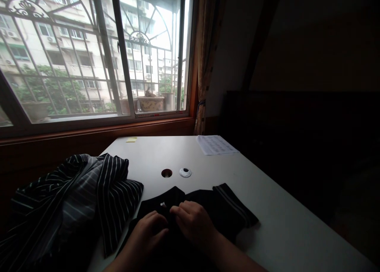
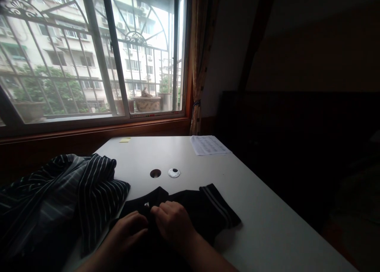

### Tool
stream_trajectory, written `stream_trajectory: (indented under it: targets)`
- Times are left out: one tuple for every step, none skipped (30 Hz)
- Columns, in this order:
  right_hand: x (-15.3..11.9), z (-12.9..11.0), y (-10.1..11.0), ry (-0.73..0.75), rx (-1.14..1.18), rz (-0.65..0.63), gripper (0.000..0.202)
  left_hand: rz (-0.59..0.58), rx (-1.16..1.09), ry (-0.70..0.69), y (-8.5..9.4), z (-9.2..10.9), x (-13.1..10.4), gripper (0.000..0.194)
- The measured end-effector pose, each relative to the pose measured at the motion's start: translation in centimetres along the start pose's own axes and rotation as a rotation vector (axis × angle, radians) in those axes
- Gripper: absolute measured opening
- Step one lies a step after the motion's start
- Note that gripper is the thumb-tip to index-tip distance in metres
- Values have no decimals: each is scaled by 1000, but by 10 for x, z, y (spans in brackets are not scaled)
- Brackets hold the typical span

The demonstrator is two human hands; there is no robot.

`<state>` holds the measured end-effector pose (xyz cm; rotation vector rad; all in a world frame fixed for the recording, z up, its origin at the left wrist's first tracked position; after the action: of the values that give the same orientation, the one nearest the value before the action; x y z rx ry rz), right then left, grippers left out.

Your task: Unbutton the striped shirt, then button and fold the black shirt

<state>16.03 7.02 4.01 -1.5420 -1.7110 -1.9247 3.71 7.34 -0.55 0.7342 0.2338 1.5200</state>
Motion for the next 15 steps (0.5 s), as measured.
stream_trajectory:
  targets:
    - [1, -1, 1, 7, -2, 8, 26, -8, -2, 9, -1, 0, 0, 8]
    - [1, -3, 2, 14, -4, 11, 26, -16, -4, 15, -1, 1, 1, 8]
    - [1, -4, 2, 22, -5, 10, 25, -21, -4, 19, -2, 2, 1, 7]
    - [1, -5, 2, 32, -8, 7, 24, -22, -3, 19, -2, 3, 2, 7]
    - [1, -6, 2, 40, -11, 5, 23, -22, -1, 19, -2, 4, 2, 7]
    - [1, -7, 2, 50, -12, 4, 23, -23, 1, 19, -2, 4, 3, 7]
    - [1, -8, 2, 57, -13, 3, 22, -25, 6, 21, -2, 4, 3, 7]
    - [1, -8, 2, 62, -13, 0, 22, -24, 12, 24, -2, 4, 3, 7]
    - [1, -9, 2, 67, -11, -4, 22, -25, 17, 28, -3, 4, 3, 7]
    - [0, -9, 1, 71, -7, -9, 22, -24, 22, 32, -2, 4, 3, 8]
    - [0, -9, 1, 72, 0, -10, 22, -26, 24, 34, -2, 5, 3, 8]
    - [0, -9, 1, 71, 8, -8, 22, -27, 22, 34, -2, 5, 3, 9]
    - [0, -9, 1, 67, 18, -5, 23, -32, 15, 32, -1, 7, 3, 11]
    - [0, -9, 1, 61, 31, -2, 25, -42, 1, 33, -1, 8, 3, 12]
    - [0, -8, 1, 54, 46, -1, 27, -51, -17, 39, 0, 9, 3, 14]
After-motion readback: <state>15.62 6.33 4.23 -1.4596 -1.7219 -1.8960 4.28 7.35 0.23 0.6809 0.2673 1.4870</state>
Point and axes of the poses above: each hand's wrist, its own x-axis towards the middle knuckle, its own y-axis out of the back of the hand, z = x × y, the point moved 10 cm from there along x, towards the middle knuckle, and after that the axes turned 14 degrees about z, right-handed, at the moved point
